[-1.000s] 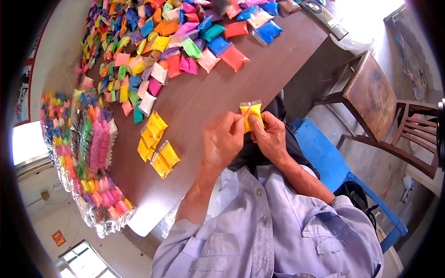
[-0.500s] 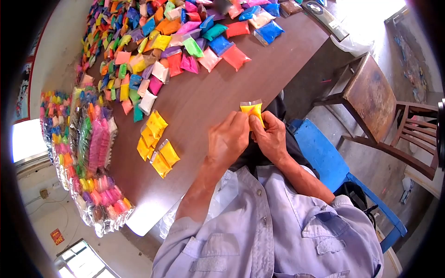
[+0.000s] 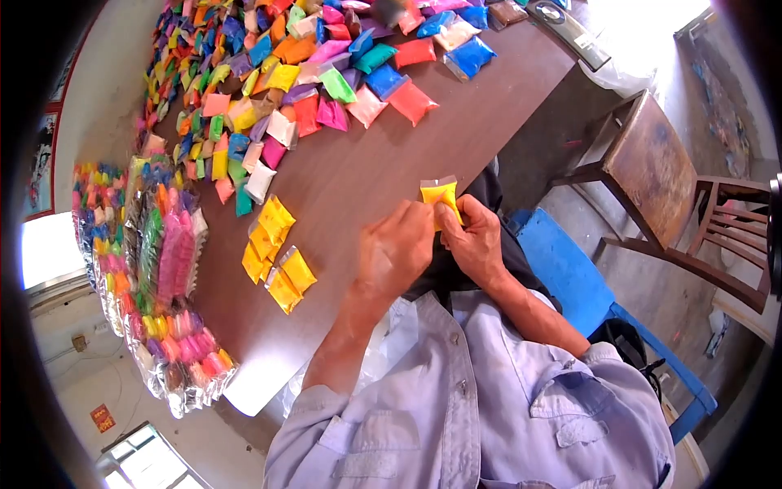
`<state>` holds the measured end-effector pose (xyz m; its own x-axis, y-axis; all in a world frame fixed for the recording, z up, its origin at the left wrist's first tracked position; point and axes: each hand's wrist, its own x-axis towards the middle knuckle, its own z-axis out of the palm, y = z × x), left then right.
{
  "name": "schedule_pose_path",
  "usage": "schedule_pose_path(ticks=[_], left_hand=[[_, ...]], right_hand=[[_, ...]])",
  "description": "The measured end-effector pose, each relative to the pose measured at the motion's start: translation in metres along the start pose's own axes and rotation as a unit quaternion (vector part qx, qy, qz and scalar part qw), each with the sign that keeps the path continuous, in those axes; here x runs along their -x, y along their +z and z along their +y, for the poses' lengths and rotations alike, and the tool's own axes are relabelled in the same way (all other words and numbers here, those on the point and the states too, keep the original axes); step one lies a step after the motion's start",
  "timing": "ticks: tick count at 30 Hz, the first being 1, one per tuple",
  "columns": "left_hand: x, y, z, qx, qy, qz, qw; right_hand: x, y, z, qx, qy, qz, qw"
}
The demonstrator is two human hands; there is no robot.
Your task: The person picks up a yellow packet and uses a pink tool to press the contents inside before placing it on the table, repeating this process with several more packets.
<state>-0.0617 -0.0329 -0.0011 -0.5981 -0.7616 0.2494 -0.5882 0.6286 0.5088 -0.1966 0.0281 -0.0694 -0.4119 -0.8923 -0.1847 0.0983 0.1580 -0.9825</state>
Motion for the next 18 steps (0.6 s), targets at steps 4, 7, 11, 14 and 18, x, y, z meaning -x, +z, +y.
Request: schedule_pose_path(ticks=[4,7,11,14,18], left_hand=[[0.001,0.012,-0.013,0.02,-0.021,0.027,0.999],[-0.003,0.006,-0.015,-0.007,-0.03,0.022,0.999],[0.004,0.003,-0.004,-0.037,0.009,0.001,0.999],[0.003,0.011,-0.015,-0.06,-0.003,-0.006,0.998],[0.001,0.008,-0.019,-0.003,0.007,0.045,0.999]], right_hand=[[0.001,-0.001,0.003,-0.014,0.012,0.001,1.0],[-0.002,-0.002,-0.001,-0.001,0.005,-0.006,1.0],[0.0,0.0,0.002,-0.012,0.009,-0.008,1.0],[0.0,0.0,0.005,-0.02,0.001,-0.012,1.0],[0.001,-0.001,0.001,-0.01,0.001,-0.009,1.0]])
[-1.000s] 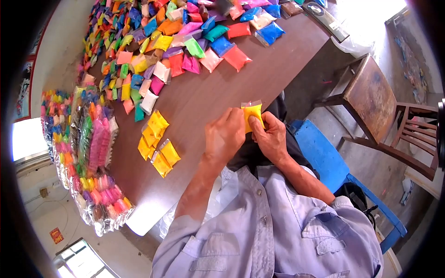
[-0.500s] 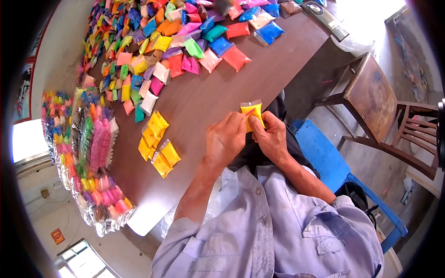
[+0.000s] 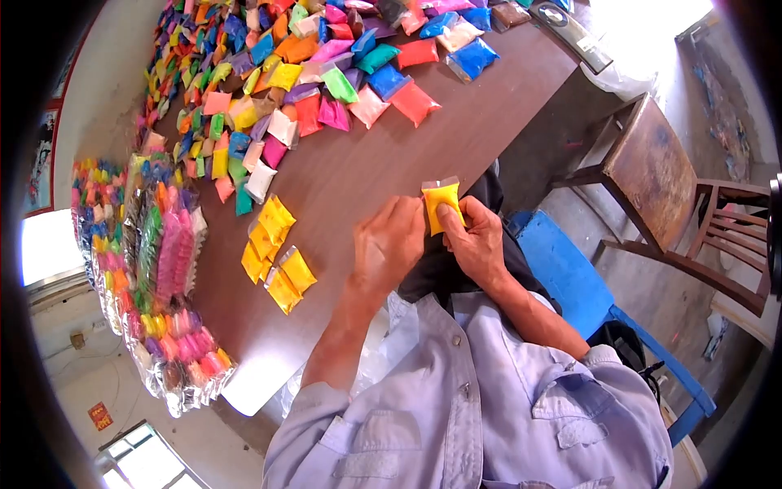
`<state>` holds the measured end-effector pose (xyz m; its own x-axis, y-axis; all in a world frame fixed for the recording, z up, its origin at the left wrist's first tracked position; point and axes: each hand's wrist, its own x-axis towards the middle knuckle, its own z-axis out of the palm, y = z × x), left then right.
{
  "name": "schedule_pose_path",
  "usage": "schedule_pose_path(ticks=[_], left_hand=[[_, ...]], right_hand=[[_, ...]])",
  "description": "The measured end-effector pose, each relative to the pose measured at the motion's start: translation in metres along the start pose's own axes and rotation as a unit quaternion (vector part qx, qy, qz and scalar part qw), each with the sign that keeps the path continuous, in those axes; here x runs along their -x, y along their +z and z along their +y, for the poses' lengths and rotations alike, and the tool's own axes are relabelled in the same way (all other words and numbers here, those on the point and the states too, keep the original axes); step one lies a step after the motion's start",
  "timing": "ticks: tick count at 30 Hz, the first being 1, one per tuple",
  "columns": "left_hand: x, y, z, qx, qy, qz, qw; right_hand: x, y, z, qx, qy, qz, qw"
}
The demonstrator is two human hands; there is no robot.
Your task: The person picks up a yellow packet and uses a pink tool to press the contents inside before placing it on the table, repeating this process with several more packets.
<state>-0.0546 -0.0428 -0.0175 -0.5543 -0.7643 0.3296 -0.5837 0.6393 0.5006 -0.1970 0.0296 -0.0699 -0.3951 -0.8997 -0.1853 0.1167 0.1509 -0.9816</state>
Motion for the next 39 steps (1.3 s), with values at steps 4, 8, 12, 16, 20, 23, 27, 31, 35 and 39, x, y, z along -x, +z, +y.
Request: schedule_pose_path(ticks=[4,8,12,16,20,23,27,31,35,39], left_hand=[[0.006,0.004,0.009,-0.002,-0.011,-0.01,1.0],[0.004,0.0,0.002,0.011,-0.061,-0.011,0.998],[0.009,-0.002,0.014,0.03,-0.044,0.0,0.999],[0.012,0.007,0.004,0.042,-0.075,0.018,0.996],[0.008,-0.002,0.01,0.013,-0.038,0.01,0.999],[0.011,0.004,0.016,0.007,-0.024,0.009,1.0],[0.009,0.007,0.012,-0.009,-0.024,0.013,1.0],[0.01,0.003,0.012,-0.035,-0.012,0.007,0.999],[0.012,0.004,0.007,-0.063,-0.016,-0.033,0.997],[0.009,-0.001,0.006,-0.037,-0.019,-0.028,0.999]], right_hand=[[0.0,0.001,0.001,-0.017,0.024,0.006,1.0],[0.0,0.001,0.002,-0.012,0.012,0.007,1.0],[0.001,0.003,0.003,-0.015,-0.004,0.011,1.0],[0.001,0.003,0.0,-0.005,-0.003,0.012,1.0],[-0.001,0.004,-0.001,-0.004,0.003,0.017,1.0],[0.002,0.005,0.006,-0.002,-0.006,0.02,1.0],[0.0,0.004,0.006,-0.008,0.008,0.029,0.999],[0.001,0.004,0.002,-0.015,0.005,0.03,0.999],[0.002,0.004,0.005,-0.001,-0.008,0.02,1.0],[0.002,0.004,0.005,0.008,-0.014,0.021,1.0]])
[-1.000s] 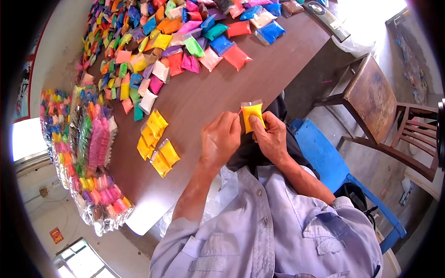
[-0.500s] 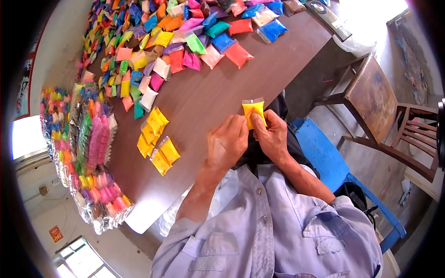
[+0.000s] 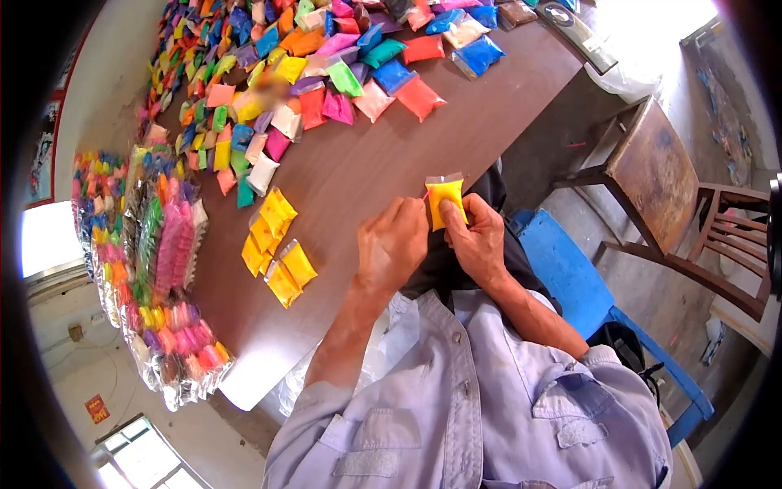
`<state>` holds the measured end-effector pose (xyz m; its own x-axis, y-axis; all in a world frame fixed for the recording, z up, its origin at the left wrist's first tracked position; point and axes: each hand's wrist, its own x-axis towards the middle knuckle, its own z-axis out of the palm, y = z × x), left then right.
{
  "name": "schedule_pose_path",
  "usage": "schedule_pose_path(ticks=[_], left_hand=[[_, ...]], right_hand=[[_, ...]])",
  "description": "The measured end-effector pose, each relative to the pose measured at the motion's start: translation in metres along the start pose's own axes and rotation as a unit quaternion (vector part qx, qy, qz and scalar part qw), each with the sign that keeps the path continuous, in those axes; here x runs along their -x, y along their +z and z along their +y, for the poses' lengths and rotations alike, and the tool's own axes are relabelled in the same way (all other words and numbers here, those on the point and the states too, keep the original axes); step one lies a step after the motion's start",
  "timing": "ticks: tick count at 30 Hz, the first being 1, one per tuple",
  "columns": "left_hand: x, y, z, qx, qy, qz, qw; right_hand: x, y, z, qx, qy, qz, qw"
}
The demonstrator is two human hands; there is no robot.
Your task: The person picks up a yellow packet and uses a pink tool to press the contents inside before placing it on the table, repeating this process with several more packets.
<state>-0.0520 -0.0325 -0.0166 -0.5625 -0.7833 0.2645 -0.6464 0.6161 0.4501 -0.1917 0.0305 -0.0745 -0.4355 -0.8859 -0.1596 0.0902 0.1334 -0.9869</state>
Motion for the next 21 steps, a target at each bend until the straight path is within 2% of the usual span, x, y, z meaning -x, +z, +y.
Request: schedule_pose_path(ticks=[4,6,12,18,21], left_hand=[[-0.001,0.001,0.006,0.018,0.006,0.001,1.0],[-0.004,0.007,0.0,0.025,-0.011,0.012,1.0],[-0.012,-0.005,0.007,0.068,-0.02,-0.012,0.997],[-0.011,0.004,-0.012,0.092,-0.026,0.011,0.995],[-0.011,-0.006,0.005,0.092,-0.031,0.0,0.995]], right_hand=[[0.001,0.003,0.003,-0.019,0.011,0.018,1.0],[-0.001,0.001,0.008,0.047,-0.018,0.026,0.998],[0.0,0.002,0.008,0.042,-0.022,0.022,0.999],[0.001,0.002,-0.001,0.047,-0.027,0.027,0.998],[0.0,0.002,0.007,0.045,-0.03,0.018,0.998]])
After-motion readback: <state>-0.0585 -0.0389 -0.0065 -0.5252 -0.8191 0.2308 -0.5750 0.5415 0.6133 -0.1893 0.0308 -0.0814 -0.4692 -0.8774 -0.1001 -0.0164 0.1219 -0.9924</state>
